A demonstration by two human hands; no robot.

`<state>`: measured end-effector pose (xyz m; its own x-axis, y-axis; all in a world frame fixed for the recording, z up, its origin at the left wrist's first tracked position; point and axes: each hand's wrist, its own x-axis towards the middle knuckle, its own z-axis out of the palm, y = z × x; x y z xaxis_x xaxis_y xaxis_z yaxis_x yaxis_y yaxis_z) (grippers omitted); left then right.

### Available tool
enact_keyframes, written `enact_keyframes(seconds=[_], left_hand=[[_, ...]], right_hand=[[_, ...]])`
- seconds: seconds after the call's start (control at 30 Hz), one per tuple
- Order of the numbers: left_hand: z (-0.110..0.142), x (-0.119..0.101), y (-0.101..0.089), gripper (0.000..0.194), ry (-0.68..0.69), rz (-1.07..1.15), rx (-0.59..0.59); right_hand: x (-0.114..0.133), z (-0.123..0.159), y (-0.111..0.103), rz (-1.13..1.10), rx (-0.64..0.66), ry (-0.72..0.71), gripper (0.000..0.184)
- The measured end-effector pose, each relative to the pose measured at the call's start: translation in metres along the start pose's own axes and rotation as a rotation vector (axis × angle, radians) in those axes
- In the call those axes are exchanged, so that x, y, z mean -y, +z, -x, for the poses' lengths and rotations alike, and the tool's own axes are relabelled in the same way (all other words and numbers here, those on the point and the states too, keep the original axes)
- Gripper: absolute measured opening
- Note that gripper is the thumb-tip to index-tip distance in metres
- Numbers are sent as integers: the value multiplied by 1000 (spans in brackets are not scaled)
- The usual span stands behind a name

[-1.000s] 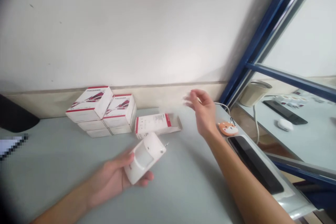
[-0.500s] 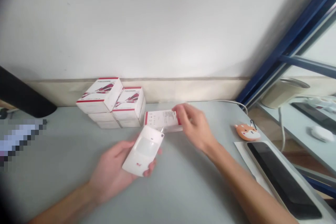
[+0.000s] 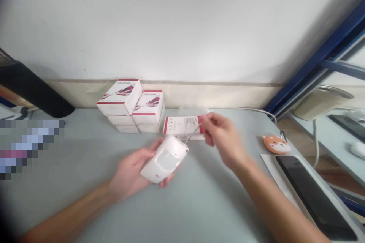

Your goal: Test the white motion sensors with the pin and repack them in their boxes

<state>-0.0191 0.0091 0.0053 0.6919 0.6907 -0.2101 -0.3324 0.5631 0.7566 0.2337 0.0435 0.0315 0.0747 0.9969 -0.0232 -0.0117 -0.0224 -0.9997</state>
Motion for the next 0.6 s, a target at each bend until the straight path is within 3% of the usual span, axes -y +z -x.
enact_keyframes(seconds=[0.07,0.17,0.33,0.47,0.6], left_hand=[[-2,-3,-4,44,-77,-9,36],[-3,-11,-8,49,-194,2,55],[-4,-20,-13,57,-262,-30,70],[-6,-21,-12,58,-253,-57,68],[-5,-20,-10,58,-254,-54,57]], right_hand=[[3,-14,-20,-91,-155,-80,30],[5,-35,-54,-194,-286,-83,29],[-1,-55,-96,-219,-356,-78,30],[-7,-60,-107,-206,-368,-96,36],[-11,-59,-103,-187,-338,-98,46]])
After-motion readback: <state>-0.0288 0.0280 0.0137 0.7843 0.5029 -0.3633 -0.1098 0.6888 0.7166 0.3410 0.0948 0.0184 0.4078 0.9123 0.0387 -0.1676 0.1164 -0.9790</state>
